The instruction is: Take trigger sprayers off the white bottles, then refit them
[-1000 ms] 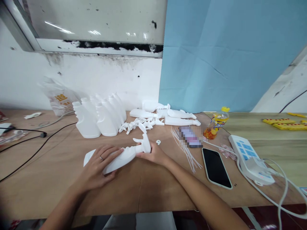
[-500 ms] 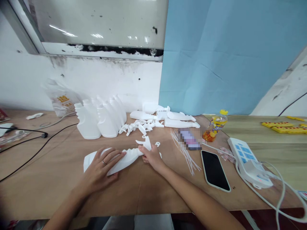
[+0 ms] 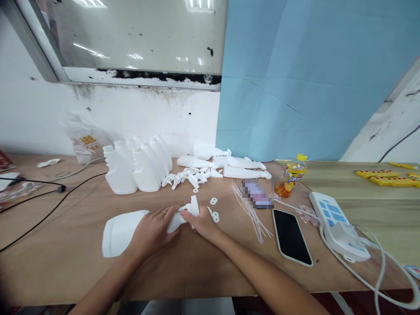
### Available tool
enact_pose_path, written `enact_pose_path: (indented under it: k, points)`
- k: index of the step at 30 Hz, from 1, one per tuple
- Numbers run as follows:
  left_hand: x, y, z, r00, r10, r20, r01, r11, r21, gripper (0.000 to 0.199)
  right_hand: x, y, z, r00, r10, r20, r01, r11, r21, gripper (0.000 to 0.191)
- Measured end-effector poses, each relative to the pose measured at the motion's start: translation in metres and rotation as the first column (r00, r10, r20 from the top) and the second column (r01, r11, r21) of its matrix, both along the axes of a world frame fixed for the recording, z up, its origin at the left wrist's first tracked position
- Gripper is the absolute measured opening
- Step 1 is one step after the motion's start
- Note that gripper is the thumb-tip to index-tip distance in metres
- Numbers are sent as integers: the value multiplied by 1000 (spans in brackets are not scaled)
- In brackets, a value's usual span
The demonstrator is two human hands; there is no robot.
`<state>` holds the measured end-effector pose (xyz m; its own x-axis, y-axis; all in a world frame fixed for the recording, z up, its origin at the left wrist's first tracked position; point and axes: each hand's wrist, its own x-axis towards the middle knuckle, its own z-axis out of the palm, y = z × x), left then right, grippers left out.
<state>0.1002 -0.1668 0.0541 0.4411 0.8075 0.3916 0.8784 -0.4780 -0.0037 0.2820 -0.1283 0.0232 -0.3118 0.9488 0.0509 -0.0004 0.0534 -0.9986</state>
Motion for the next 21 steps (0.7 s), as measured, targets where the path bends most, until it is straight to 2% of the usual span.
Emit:
enact_pose_path:
  k: [5,9,11,13,15,17,19,21]
  points:
    - [-1,0,-2,1000,-17,-10,18,998,61,61,3,4,-2,999,37,-8,-36,999,36,39]
    - [-2,1,-3,999,-12,-45,15,998,62,42,1,0,-1,996,88,8,-88,996,-17,37]
    - [-2,-1,-1,999,-30,-26,34,991,133,52,-1,-1,0,988,146,-40,-148,988,-51,38]
    - [-4,-3,2,997,-73,13,68,970,234,67,0,1,3,981,154,-116,-161,986,-53,38]
    - [-9,-7,5,992,-104,70,76,942,328,72,7,9,10,980,57,-191,-67,996,-50,38]
    - [-19,-10,6,983,-115,142,50,916,398,72,23,24,22,952,-124,-279,109,992,-69,38]
    - [-32,-11,2,972,-98,216,-2,906,422,70,44,45,35,865,-297,-404,293,953,-74,36]
    - [-45,-9,-8,961,-68,268,-44,920,390,66,67,71,46,751,-410,-518,435,897,-78,33]
